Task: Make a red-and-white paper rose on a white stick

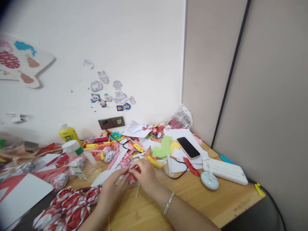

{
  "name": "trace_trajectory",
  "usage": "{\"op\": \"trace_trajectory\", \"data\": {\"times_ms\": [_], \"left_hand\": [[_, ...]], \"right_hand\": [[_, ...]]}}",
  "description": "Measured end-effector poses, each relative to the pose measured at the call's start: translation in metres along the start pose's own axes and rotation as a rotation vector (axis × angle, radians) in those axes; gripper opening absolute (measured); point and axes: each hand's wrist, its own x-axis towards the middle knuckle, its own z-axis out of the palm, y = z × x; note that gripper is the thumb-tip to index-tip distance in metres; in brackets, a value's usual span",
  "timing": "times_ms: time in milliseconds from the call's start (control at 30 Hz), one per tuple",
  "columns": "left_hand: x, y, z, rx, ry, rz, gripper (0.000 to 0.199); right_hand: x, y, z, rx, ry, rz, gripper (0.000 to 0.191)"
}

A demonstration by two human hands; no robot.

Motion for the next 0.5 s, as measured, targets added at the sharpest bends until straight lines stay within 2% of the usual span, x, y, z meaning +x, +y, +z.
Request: {"op": "trace_trajectory", "data": {"times_ms": [133,333,500], "left_hand": [[-0.001,0.008,-0.002,0.096,0.105,0.181,0.017],[0.001,0.014,-0.008,0.111,0.232,0.246,0.013],[0.01,0.015,-0.015,0.03,0.173,0.201,0.013]], "right_hand": [[-0.001,-0.001,0.0,-0.059,0.013,-0.137,0.009],[-0.003,-0.007,-0.002,-0.063,0.045,-0.314,0.018],[-0.004,-0.009,-0.002,-0.028,0.054,-0.352,0.02]]}}
